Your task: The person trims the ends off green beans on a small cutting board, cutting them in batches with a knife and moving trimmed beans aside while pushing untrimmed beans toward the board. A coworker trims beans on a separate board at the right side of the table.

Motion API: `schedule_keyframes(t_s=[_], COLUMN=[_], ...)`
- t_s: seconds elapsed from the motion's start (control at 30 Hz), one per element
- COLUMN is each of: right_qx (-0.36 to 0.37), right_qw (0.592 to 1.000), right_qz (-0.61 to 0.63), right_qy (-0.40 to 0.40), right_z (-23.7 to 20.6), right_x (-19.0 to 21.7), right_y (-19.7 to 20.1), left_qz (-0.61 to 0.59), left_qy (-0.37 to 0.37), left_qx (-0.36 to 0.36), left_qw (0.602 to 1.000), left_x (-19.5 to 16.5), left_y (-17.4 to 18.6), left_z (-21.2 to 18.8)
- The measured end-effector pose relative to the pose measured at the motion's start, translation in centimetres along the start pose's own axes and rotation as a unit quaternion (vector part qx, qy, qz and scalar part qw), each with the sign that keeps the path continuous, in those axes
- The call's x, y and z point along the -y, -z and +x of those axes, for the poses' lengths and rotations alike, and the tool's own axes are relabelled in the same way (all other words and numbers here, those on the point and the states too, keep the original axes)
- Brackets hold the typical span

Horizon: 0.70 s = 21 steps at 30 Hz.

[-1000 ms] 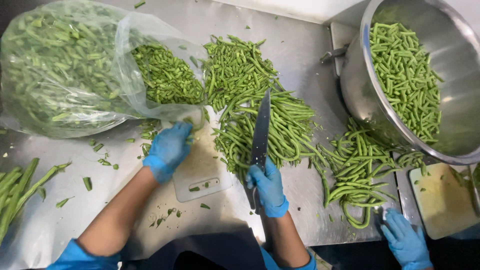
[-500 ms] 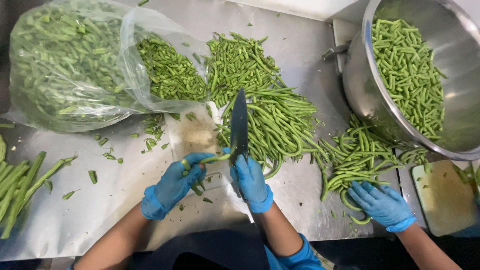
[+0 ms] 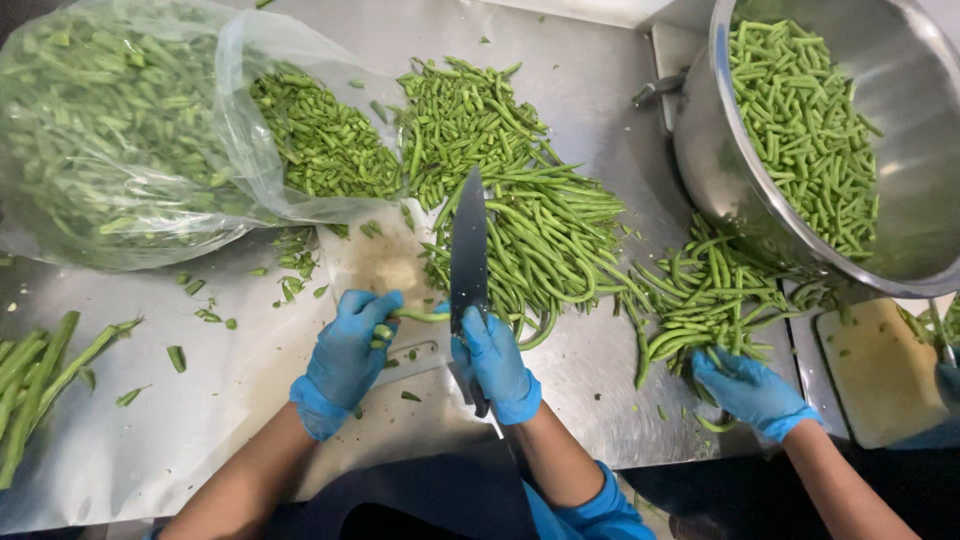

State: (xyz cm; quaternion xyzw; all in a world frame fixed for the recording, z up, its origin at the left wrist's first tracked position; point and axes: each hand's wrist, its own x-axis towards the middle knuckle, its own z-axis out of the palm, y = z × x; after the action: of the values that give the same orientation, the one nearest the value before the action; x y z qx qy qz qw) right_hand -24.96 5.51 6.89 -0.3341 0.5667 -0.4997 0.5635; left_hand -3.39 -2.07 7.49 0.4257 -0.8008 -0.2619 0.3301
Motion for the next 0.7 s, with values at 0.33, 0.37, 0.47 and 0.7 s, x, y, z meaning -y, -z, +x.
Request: schedule_keyframes(t_s=[0.33, 0.37, 0.47, 0.7], right_qx=[-0.039, -0.004, 0.076, -0.104], right_qw=[0.982, 0.995, 0.996, 0.994], right_qz=[-0.144, -0.074, 0.051, -0.009], right_qy=[0.113, 0.064, -0.021, 0.034], right_z=[1.1, 1.0, 0.7, 2.3], right_x=[-1.2, -1.0, -0.2, 1.1], right_y=[-1.0, -1.1, -1.6, 3.2], left_qz=[0.148, 0.129, -0.023, -0.216], left_qy=[-0.153, -0.147, -0.117, -0.092], left_qx=[0.077, 0.075, 0.063, -0.151], left_qw=[0.974, 0.978, 0.991, 0.960], left_x=[0.5, 0.3, 0.0, 1.4], left_y=[-0.9, -1.0, -1.1, -1.0], left_z=[0.8, 0.7, 0.4, -1.5])
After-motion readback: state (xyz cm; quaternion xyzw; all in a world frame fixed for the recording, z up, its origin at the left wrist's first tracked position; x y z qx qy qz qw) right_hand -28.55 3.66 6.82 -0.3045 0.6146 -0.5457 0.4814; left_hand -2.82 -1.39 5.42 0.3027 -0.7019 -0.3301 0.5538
